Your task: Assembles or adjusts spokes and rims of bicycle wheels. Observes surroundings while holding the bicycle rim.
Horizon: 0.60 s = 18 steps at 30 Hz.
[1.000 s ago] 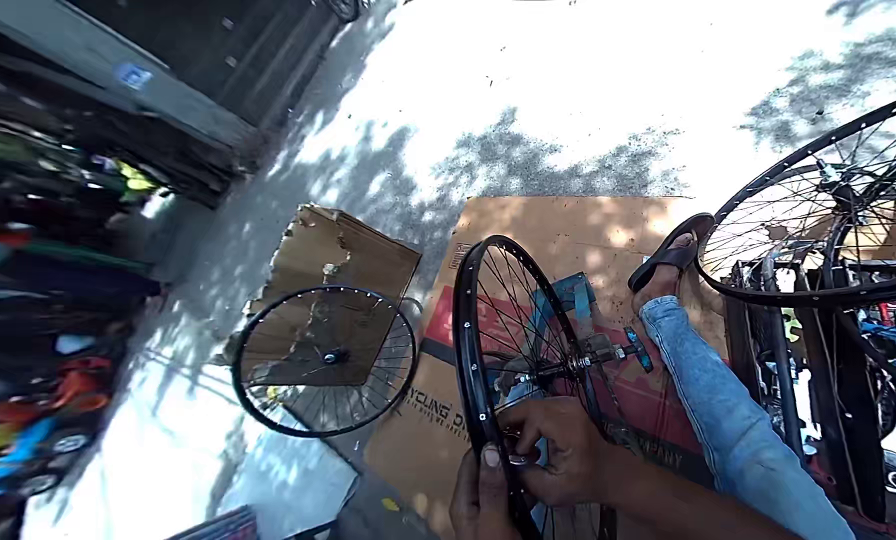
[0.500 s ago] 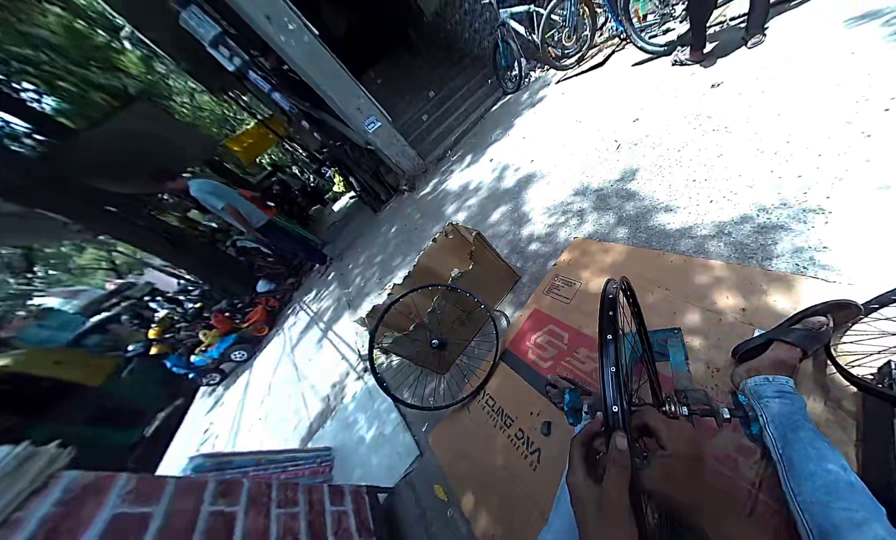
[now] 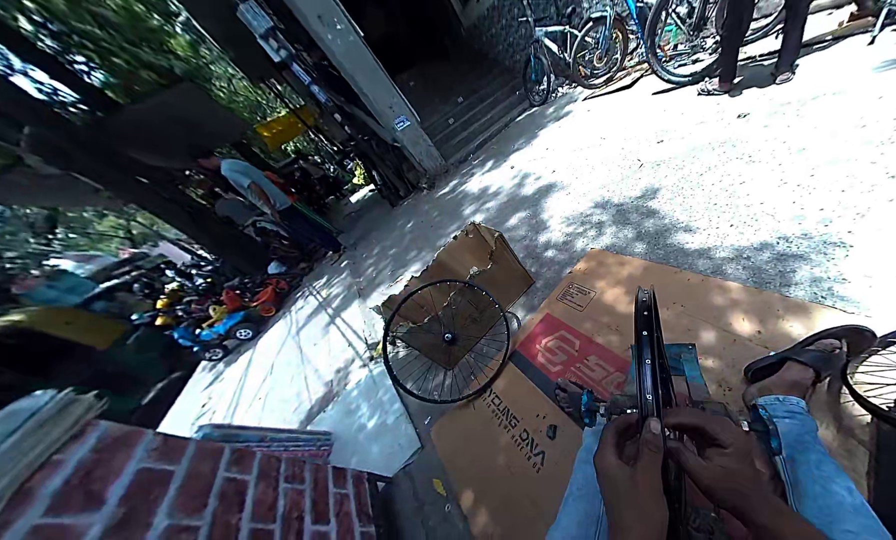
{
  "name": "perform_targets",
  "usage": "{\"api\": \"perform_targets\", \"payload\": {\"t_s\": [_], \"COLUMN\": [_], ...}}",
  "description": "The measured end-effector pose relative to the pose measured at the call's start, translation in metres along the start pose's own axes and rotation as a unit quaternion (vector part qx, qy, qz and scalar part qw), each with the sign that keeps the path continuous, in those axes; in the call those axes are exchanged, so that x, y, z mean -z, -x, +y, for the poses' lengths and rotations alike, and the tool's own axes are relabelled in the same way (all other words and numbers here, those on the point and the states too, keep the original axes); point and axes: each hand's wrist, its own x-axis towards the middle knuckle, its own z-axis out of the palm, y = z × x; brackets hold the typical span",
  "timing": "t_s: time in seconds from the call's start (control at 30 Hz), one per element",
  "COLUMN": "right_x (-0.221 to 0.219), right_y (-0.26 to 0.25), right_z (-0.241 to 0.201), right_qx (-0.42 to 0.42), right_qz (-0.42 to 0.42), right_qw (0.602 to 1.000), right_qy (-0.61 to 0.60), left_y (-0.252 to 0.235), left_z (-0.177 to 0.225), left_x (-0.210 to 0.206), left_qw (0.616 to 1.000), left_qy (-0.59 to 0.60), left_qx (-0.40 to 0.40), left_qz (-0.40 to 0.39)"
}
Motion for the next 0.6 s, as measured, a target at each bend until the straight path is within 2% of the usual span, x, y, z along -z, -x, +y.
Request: {"api": "perform_targets", "payload": {"t_s": [0.07, 0.13, 0.17, 0.2, 0.3, 0.43, 0.5, 0.57, 0.6], "right_x": [-0.024, -0.042, -0.045, -0.043, -0.010, 0.031, 0.036, 0.027, 0.018], "right_y": [0.010, 0.013, 0.013, 0.014, 0.009, -0.019, -0.032, -0.036, -0.035], "right_z": [0.013, 0.016, 0.017, 0.018, 0.013, -0.008, -0.016, -0.021, -0.022], "right_qx": [0.100, 0.109, 0.099, 0.090, 0.045, -0.083, -0.177, -0.249, -0.257], "right_qz": [0.112, 0.166, 0.166, 0.140, -0.044, -0.177, -0.181, -0.133, -0.096], "right_qw": [0.987, 0.977, 0.978, 0.984, 0.998, 0.973, 0.957, 0.951, 0.957], "right_qy": [0.063, 0.078, 0.075, 0.067, 0.001, -0.124, -0.142, -0.124, -0.093], "left_y": [-0.003, -0.003, -0.004, -0.003, -0.004, 0.004, 0.006, 0.005, 0.003], "left_z": [-0.002, -0.005, -0.006, -0.007, -0.003, -0.004, -0.004, -0.005, -0.005], "left_x": [0.004, 0.008, 0.009, 0.009, 0.009, 0.001, -0.001, 0.001, 0.003], "left_qw": [1.000, 1.000, 0.999, 0.999, 0.999, 1.000, 1.000, 1.000, 1.000], "left_qy": [-0.004, -0.008, -0.010, -0.011, -0.019, -0.003, 0.000, -0.006, -0.007], "left_qx": [-0.010, -0.021, -0.025, -0.026, -0.018, 0.007, 0.006, 0.002, 0.002], "left_qz": [0.011, 0.021, 0.024, 0.030, 0.038, 0.019, 0.017, 0.024, 0.029]}}
